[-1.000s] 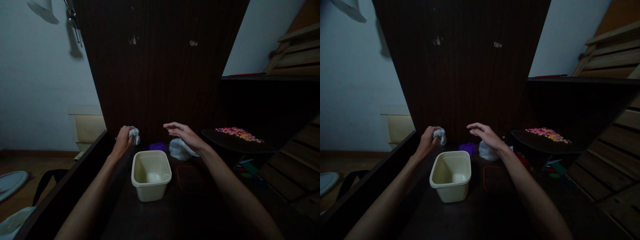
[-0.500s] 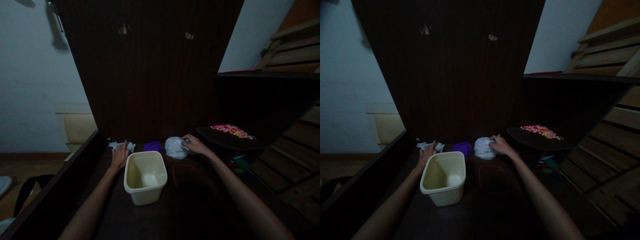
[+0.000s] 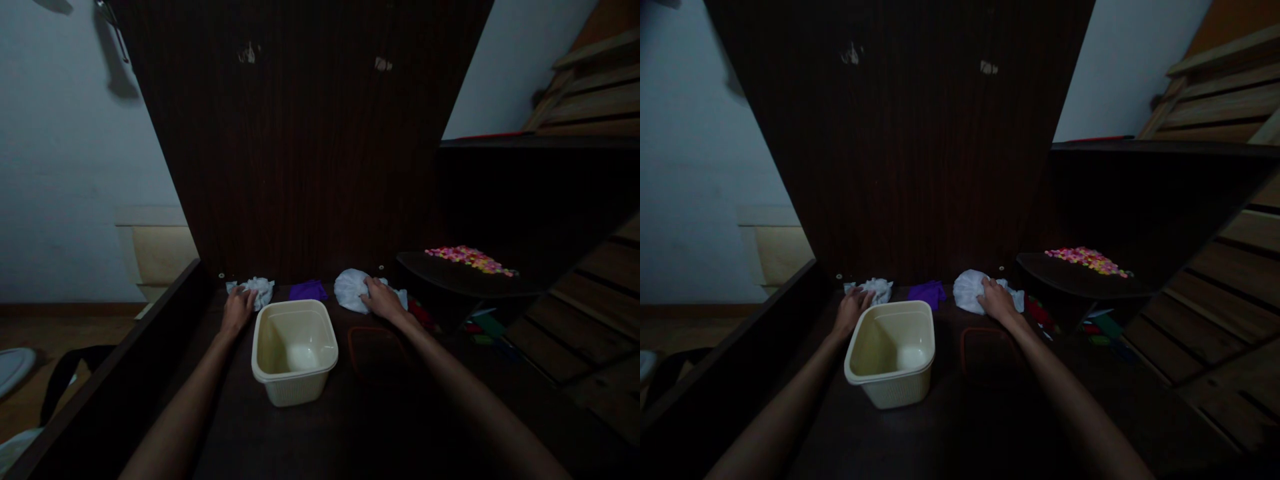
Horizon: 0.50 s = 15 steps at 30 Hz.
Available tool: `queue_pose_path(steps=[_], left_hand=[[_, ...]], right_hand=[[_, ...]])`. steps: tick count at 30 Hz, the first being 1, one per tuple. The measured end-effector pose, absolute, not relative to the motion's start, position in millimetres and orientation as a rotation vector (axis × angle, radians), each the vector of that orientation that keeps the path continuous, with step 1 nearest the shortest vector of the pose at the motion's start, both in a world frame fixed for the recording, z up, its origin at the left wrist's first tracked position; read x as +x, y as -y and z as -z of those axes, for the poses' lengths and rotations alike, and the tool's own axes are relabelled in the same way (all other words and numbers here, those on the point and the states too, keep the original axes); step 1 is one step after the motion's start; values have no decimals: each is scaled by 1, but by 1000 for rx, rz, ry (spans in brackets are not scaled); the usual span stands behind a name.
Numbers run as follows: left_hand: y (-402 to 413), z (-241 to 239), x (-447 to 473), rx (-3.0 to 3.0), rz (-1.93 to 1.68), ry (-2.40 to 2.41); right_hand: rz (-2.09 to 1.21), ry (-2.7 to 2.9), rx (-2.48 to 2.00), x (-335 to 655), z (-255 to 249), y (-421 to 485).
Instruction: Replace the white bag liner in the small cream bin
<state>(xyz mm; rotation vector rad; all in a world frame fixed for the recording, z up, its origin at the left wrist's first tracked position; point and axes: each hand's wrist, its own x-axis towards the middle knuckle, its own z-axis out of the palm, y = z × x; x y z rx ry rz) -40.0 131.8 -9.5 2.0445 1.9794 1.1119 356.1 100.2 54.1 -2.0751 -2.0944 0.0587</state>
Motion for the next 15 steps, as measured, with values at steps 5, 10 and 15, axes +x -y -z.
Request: queue_pose_path(steps=[5,10,15], left_hand=[[-134,9,-43,1944,-1085,-1974],[-127,2,-37,1884,-1091,-2031],[-119,-5,-31,1882,-1157,-2035]], right_hand=[[22,1998,-2078,354,-69,-96],[135,1840,-1953,354,-105,-95],[219,1698,-1735,352,-153,-84]])
